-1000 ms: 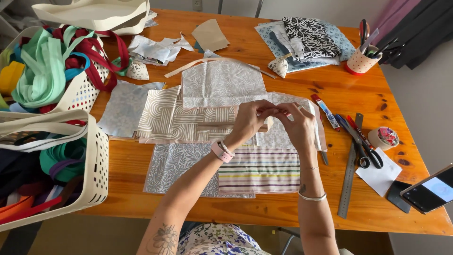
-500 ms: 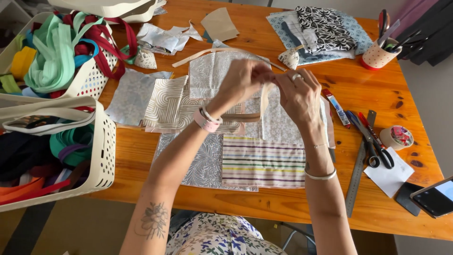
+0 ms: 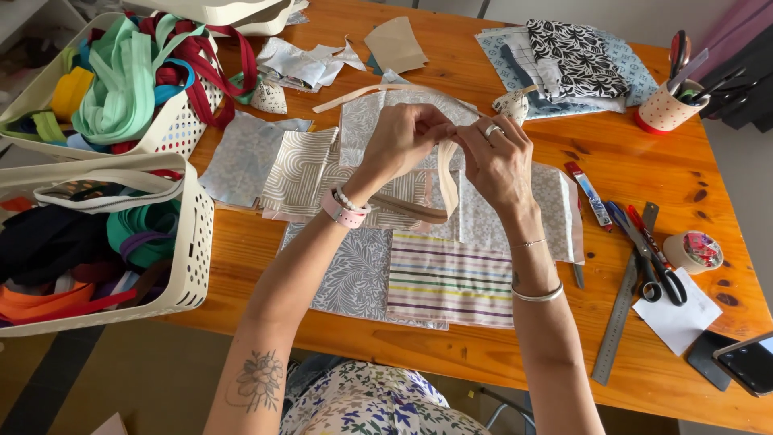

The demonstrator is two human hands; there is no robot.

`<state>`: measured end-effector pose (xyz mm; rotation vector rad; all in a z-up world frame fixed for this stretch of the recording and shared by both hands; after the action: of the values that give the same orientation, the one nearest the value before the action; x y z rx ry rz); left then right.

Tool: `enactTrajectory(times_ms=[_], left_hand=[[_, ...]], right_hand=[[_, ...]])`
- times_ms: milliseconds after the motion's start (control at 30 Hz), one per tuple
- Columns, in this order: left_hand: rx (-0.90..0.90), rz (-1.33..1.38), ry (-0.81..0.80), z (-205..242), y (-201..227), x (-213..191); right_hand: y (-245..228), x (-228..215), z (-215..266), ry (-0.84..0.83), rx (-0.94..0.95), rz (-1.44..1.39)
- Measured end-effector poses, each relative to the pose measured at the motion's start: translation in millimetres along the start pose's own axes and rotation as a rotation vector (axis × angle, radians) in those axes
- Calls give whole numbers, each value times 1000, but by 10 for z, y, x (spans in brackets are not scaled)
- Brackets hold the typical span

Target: The person is measuring and pairing zippers with pre-cut fabric pieces on a sewing workshop table.

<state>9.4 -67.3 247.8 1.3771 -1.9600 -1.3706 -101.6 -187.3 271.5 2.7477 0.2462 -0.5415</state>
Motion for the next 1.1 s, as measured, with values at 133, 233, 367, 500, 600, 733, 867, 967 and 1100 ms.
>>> enactTrajectory(times_ms=[133, 233, 367, 500, 600, 733, 867, 967, 1100], left_hand=[[-8, 48, -44, -3, -74, 72], [-7, 212, -186, 102, -84, 236], [-75, 117, -500, 429, -578, 447], [-180, 87, -414, 440, -1273, -275], [-418, 135, -282, 450, -1904, -1087], [-337, -202, -144, 202, -2225, -1899], [-132, -708, 124, -148, -2720, -2429], [-131, -896, 210, -130, -3100, -2506], [-121, -583, 124, 249, -3450, -2293]], right_hand=[[101, 79, 149, 2, 13, -30], [313, 169, 350, 21, 123, -128], [642, 26, 377, 16, 502, -473], [1309, 310, 926, 122, 781, -640], [1398, 560, 1127, 68, 961, -622], [1127, 1260, 1278, -21, 1046, -640], [897, 1923, 1353, -198, 1044, -552], [702, 2384, 1641, -376, 1034, -369], [447, 2836, 2233, -595, 967, -153]])
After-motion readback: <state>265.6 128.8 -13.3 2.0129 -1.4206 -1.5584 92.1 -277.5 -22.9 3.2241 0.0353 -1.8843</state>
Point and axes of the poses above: each hand's wrist, its own z-axis away from the middle knuckle, its own x-axis out of the palm, y = z × x, the point moved 7 cm from there along -z, towards the middle knuckle, and after that the axes turned 14 degrees about z, right-handed, at the moved point
